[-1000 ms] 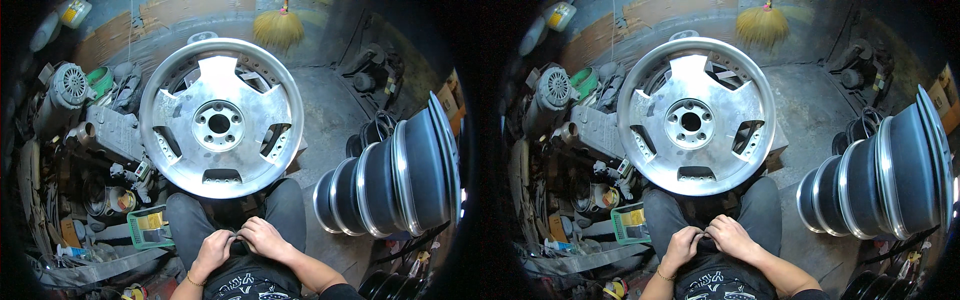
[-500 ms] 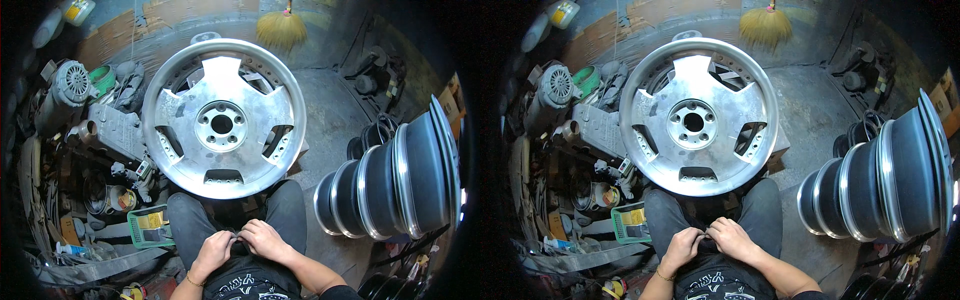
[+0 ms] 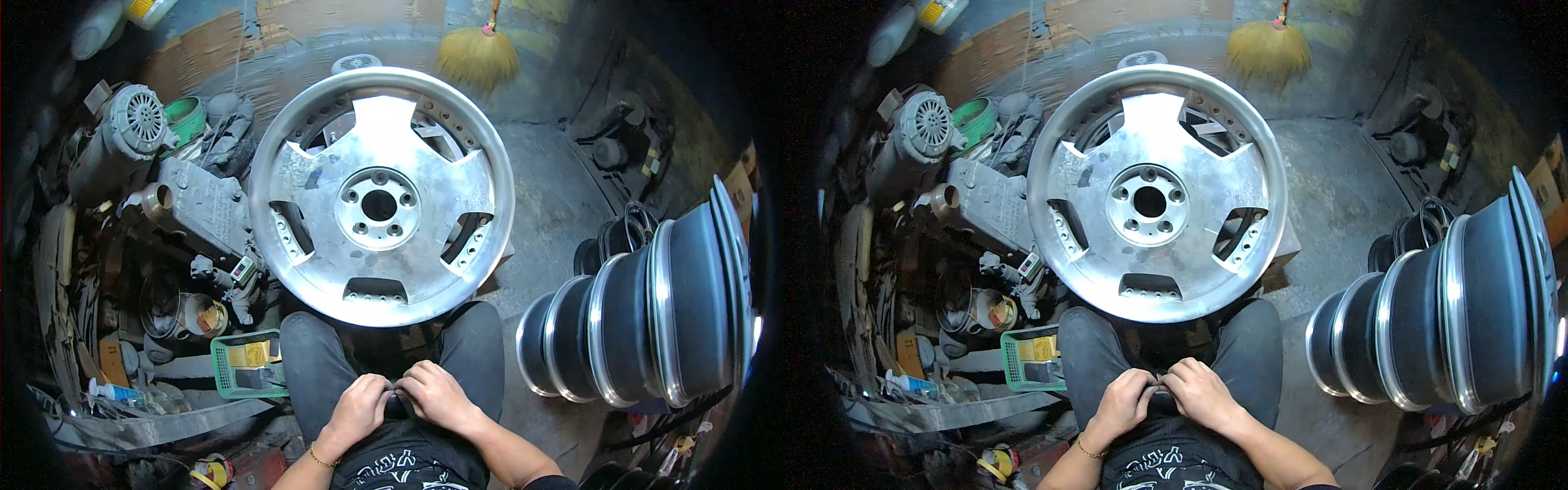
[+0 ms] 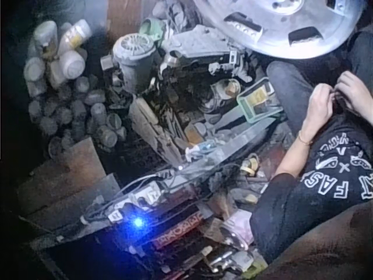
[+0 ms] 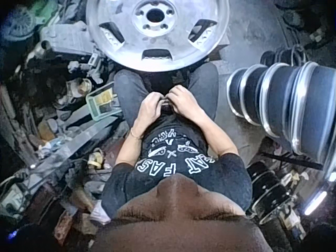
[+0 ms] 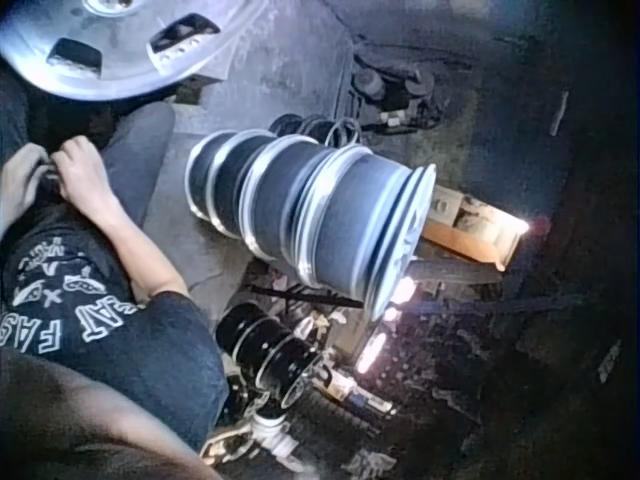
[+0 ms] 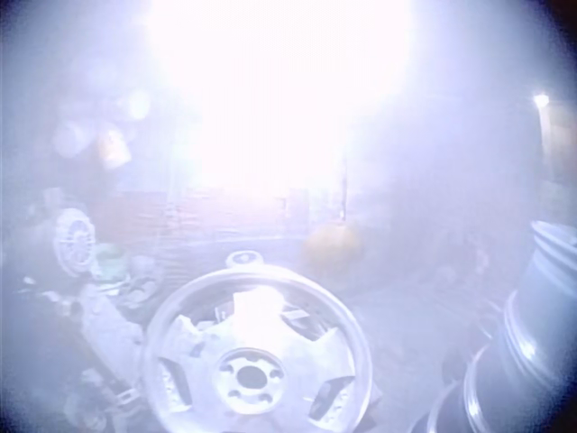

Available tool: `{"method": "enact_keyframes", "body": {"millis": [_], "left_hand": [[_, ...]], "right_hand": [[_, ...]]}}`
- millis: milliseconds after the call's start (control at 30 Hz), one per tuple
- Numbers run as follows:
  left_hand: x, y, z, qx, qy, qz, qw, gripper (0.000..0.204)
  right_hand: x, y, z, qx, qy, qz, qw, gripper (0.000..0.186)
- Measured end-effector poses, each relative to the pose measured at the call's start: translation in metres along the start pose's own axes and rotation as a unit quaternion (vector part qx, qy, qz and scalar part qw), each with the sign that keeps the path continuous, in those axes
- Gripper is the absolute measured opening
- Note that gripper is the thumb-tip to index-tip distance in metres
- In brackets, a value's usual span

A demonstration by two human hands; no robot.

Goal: The person peels old tape from a rotary tool bit, folds a strip of sandpaper onto the bit, and wraps masking tape around it by hand.

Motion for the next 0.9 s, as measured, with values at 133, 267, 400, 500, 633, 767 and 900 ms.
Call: {"method": "enact_keyframes", "body": {"millis": [133, 267, 400, 500, 633, 767, 900], "left_hand": [[-0.001, 0.002, 0.001, -0.020, 0.028, -0.016, 0.999, 0.009], [0.000, 0.002, 0.000, -0.015, 0.016, -0.021, 1.000, 0.011], [0.002, -0.001, -0.001, -0.004, -0.002, -0.015, 1.000, 0.012], [-0.003, -0.002, 0.003, 0.002, 0.013, -0.005, 1.000, 0.013], [0.000, -0.002, -0.002, 0.010, -0.019, -0.002, 1.000, 0.013], [0.001, -0.001, -0.003, 0.007, -0.024, -0.010, 1.000, 0.015], [-0.001, -0.002, 0.000, 0.012, -0.024, -0.013, 1.000, 0.015]], "right_hand": [[0.001, 0.001, 0.000, 0.012, -0.005, -0.021, 1.000, 0.018], [-0.002, -0.004, -0.001, -0.013, 0.014, 0.003, 1.000, 0.016], [-0.002, -0.002, 0.000, -0.021, 0.026, -0.008, 0.999, 0.016], [-0.002, -0.008, 0.002, -0.016, 0.027, 0.020, 0.999, 0.018], [-0.002, -0.007, 0.001, -0.021, 0.028, 0.025, 0.999, 0.018], [-0.002, -0.008, -0.001, -0.021, 0.028, 0.031, 0.999, 0.018], [-0.002, -0.009, 0.000, -0.021, 0.026, 0.030, 0.999, 0.019]]}}
Point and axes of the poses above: each hand's wrist, its own x-axis away from the middle knuckle, its own y-axis out of the palm, z = x × y, the point moved 6 cm from there along -x, towards the middle knuckle, and after that the axes turned 5 degrees about x, right-handed, at the moved point
